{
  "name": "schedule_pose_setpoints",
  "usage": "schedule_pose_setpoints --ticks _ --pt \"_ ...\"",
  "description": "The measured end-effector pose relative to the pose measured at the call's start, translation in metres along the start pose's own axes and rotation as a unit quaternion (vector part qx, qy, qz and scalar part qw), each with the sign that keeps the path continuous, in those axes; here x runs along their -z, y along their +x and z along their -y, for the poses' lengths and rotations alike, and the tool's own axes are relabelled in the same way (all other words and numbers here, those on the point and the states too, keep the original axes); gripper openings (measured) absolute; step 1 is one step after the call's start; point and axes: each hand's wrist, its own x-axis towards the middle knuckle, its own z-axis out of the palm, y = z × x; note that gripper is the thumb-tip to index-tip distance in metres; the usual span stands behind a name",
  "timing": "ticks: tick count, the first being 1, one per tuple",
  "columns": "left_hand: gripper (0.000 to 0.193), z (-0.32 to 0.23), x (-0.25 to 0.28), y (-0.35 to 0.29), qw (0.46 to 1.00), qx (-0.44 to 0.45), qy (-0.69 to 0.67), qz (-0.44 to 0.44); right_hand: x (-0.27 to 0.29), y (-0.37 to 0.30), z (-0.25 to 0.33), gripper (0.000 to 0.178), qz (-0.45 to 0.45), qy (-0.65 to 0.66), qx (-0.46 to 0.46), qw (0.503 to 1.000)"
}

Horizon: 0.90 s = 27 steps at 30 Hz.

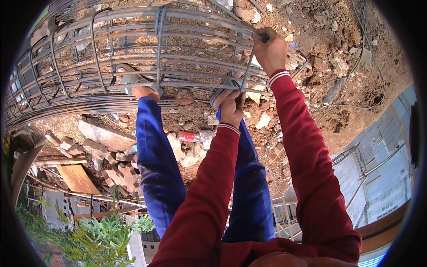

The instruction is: The person assembles a rebar cage by hand, placing and aligning individual rebar pieces into a grid pattern on the ground. They then retrieve a coil of wire and use pliers to cut and tie the rebar intersections together, securing the structure.

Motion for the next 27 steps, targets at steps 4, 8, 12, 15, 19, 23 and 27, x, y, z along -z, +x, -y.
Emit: schedule_pose_setpoints --ticks 4,8,12,15,19,23,27 --pt "0.013 -0.032 0.017 -0.008 0.997 -0.013 -0.064 -0.051 -0.024 -0.008 0.033 0.013 0.004 0.073 0.037 0.997" --pt "0.008 -0.076 0.024 -0.017 0.997 -0.030 -0.068 -0.020 -0.038 -0.009 0.058 0.014 -0.006 0.047 0.052 0.998" --pt "0.007 -0.103 0.024 -0.031 0.997 -0.068 -0.023 -0.019 -0.040 -0.011 0.069 0.015 -0.009 0.067 -0.011 0.998" --pt "0.006 -0.111 0.024 -0.034 0.997 -0.079 -0.016 -0.018 -0.040 -0.013 0.070 0.016 -0.008 0.078 0.003 0.997" --pt "0.007 -0.113 0.026 -0.034 0.997 -0.073 -0.003 -0.004 -0.042 -0.013 0.071 0.014 -0.012 0.098 -0.017 0.995" --pt "0.008 -0.116 0.026 -0.036 0.998 -0.053 -0.011 0.012 -0.040 -0.013 0.072 0.004 -0.009 0.147 -0.038 0.988" --pt "0.009 -0.122 0.027 -0.033 0.998 -0.030 -0.046 -0.006 -0.041 -0.013 0.073 0.002 -0.015 0.183 -0.046 0.982"
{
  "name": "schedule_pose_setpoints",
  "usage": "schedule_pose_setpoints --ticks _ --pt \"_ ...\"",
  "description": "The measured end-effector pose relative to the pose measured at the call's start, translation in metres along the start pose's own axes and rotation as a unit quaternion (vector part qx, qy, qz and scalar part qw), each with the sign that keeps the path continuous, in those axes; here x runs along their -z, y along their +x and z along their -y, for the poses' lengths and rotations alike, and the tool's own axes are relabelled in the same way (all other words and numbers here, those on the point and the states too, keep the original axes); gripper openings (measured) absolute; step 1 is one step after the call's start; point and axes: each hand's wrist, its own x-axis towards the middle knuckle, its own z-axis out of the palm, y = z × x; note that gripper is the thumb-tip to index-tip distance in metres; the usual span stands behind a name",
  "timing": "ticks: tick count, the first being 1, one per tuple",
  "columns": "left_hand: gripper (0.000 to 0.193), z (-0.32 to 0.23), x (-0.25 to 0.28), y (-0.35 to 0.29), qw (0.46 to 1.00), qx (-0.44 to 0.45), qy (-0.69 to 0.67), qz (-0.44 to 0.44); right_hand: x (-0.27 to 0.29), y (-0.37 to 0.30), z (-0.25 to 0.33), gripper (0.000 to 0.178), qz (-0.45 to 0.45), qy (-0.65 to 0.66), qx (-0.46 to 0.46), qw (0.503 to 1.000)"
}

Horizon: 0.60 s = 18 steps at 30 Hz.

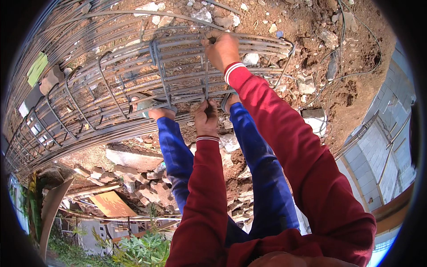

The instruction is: The person assembles a rebar cage by hand, placing and aligning individual rebar pieces into a grid pattern on the ground. They then retrieve a coil of wire and use pliers to cut and tie the rebar intersections together, securing the structure.

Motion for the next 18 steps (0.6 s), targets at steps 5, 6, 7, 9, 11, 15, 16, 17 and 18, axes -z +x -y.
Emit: schedule_pose_setpoints --ticks 5,6,7,9,11,15,16,17,18 --pt "0.012 -0.001 0.003 0.009 0.997 0.064 -0.032 0.010 -0.003 0.004 -0.002 0.012 -0.001 -0.060 0.090 0.994" --pt "0.013 -0.001 0.004 0.010 0.995 0.088 -0.052 0.001 -0.005 0.004 -0.001 0.012 0.002 -0.064 0.080 0.995" --pt "0.013 -0.001 0.003 0.011 0.997 0.071 -0.035 0.016 -0.005 0.005 0.000 0.013 0.006 -0.070 0.071 0.995" --pt "0.014 -0.002 0.003 0.010 0.997 0.072 -0.024 -0.001 -0.005 0.004 0.001 0.013 -0.002 -0.042 0.087 0.995" --pt "0.015 -0.002 0.002 0.007 0.998 0.066 -0.011 0.018 0.003 0.001 -0.001 0.017 0.033 -0.026 0.059 0.997" --pt "0.020 0.019 0.011 0.002 0.996 0.015 0.087 -0.032 0.059 -0.004 -0.037 0.031 -0.015 -0.088 0.060 0.994" --pt "0.023 0.033 0.016 0.002 0.992 0.013 0.111 -0.062 0.086 -0.001 -0.055 0.036 -0.014 -0.105 0.048 0.993" --pt "0.026 0.048 0.020 0.003 0.987 0.011 0.133 -0.086 0.109 0.003 -0.075 0.040 -0.075 -0.208 0.052 0.974" --pt "0.031 0.065 0.025 0.006 0.979 0.037 0.188 -0.068 0.133 0.010 -0.097 0.040 -0.112 -0.276 0.034 0.954"
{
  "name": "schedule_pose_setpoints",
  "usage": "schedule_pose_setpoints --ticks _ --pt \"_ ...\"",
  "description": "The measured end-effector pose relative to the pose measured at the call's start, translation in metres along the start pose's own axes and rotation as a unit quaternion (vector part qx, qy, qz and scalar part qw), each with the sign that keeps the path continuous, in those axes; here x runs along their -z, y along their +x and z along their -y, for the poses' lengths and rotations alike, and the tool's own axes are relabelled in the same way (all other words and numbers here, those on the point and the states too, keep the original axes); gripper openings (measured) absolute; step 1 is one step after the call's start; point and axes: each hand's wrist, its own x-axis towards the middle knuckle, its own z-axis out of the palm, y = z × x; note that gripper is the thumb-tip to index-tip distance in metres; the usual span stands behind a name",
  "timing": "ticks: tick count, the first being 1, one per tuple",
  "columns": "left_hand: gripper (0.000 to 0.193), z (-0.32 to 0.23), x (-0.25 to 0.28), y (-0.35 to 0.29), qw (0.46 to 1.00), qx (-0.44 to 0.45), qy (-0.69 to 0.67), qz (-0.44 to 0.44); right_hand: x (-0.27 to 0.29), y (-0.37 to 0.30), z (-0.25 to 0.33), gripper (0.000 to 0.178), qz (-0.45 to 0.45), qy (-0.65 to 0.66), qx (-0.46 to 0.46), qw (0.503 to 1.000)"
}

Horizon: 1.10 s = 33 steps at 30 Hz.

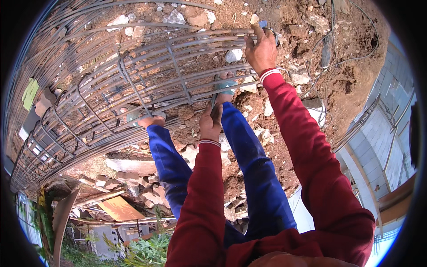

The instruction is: The person assembles a rebar cage by hand, placing and aligning individual rebar pieces into a grid pattern on the ground. They then retrieve a coil of wire and use pliers to cut and tie the rebar intersections together, securing the structure.

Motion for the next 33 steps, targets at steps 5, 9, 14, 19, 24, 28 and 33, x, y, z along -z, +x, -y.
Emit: schedule_pose_setpoints --ticks 5,9,14,19,24,28,33 --pt "0.026 0.103 -0.048 0.043 0.991 0.114 0.068 0.032 -0.002 0.037 -0.114 0.047 0.098 -0.058 -0.119 0.986" --pt "0.024 0.155 -0.089 0.071 0.986 0.159 -0.049 0.017 -0.020 0.053 -0.140 0.037 0.091 -0.065 -0.065 0.992" --pt "0.021 0.158 -0.095 0.078 0.991 0.089 -0.102 0.006 -0.017 0.048 -0.126 0.026 0.053 -0.043 -0.016 0.998" --pt "0.020 0.120 -0.074 0.065 0.993 0.069 -0.100 0.008 -0.011 0.025 -0.053 0.022 0.074 0.084 0.034 0.993" --pt "0.018 0.064 -0.049 0.053 0.996 0.005 -0.059 0.064 -0.022 0.012 0.008 0.021 0.091 0.165 -0.014 0.982" --pt "0.016 0.037 -0.037 0.046 0.996 0.023 -0.060 0.064 -0.018 0.011 0.012 0.023 0.117 0.179 -0.043 0.976" --pt "0.013 0.038 -0.032 0.051 0.997 0.019 -0.050 0.052 -0.021 0.001 0.019 0.024 0.057 0.235 0.024 0.970"
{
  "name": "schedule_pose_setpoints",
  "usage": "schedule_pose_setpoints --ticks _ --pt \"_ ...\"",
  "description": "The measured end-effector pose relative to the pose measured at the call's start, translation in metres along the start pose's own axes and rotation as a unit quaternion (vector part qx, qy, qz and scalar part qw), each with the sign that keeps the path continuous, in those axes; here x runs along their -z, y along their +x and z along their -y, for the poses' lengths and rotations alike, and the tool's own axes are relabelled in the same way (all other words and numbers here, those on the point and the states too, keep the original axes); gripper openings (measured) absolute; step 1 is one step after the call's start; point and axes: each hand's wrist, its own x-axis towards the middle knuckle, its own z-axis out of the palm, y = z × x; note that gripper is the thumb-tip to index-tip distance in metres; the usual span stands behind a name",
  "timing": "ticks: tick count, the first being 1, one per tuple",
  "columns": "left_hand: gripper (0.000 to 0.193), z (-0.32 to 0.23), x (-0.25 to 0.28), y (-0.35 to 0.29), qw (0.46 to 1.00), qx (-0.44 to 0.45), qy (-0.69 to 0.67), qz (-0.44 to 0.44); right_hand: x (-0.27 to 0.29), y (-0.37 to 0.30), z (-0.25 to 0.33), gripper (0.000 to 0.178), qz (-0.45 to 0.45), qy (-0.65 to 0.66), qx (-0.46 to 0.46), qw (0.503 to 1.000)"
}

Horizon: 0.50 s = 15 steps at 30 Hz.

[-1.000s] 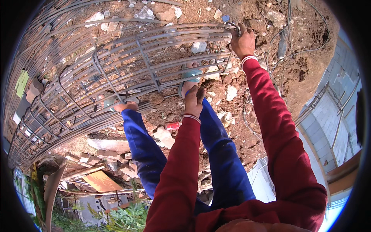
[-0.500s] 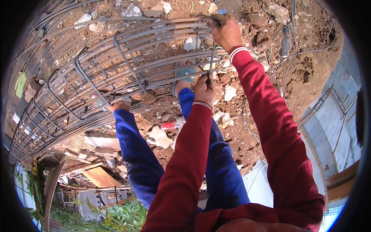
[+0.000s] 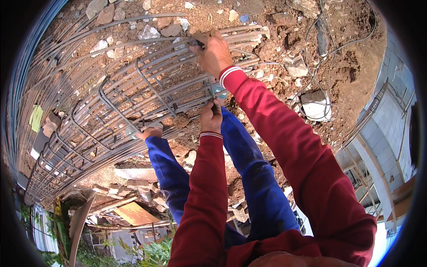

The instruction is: The person assembles a rebar cage by hand, placing and aligning individual rebar pieces into a grid pattern on the ground. They then retrieve a coil of wire and use pliers to cut and tie the rebar intersections together, securing the structure.

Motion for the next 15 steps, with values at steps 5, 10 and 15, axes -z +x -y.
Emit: schedule_pose_setpoints --ticks 5,10,15 --pt "0.015 -0.006 0.006 0.006 1.000 0.020 -0.018 0.007 -0.013 -0.003 0.001 0.029 0.006 -0.009 -0.035 0.999" --pt "0.017 -0.020 0.002 0.001 0.999 0.045 0.005 0.015 -0.012 -0.002 0.003 0.028 -0.005 -0.003 -0.027 1.000" --pt "0.020 -0.022 -0.004 -0.007 0.996 0.036 0.084 -0.015 0.005 0.001 0.013 0.025 0.035 -0.034 -0.075 0.996"
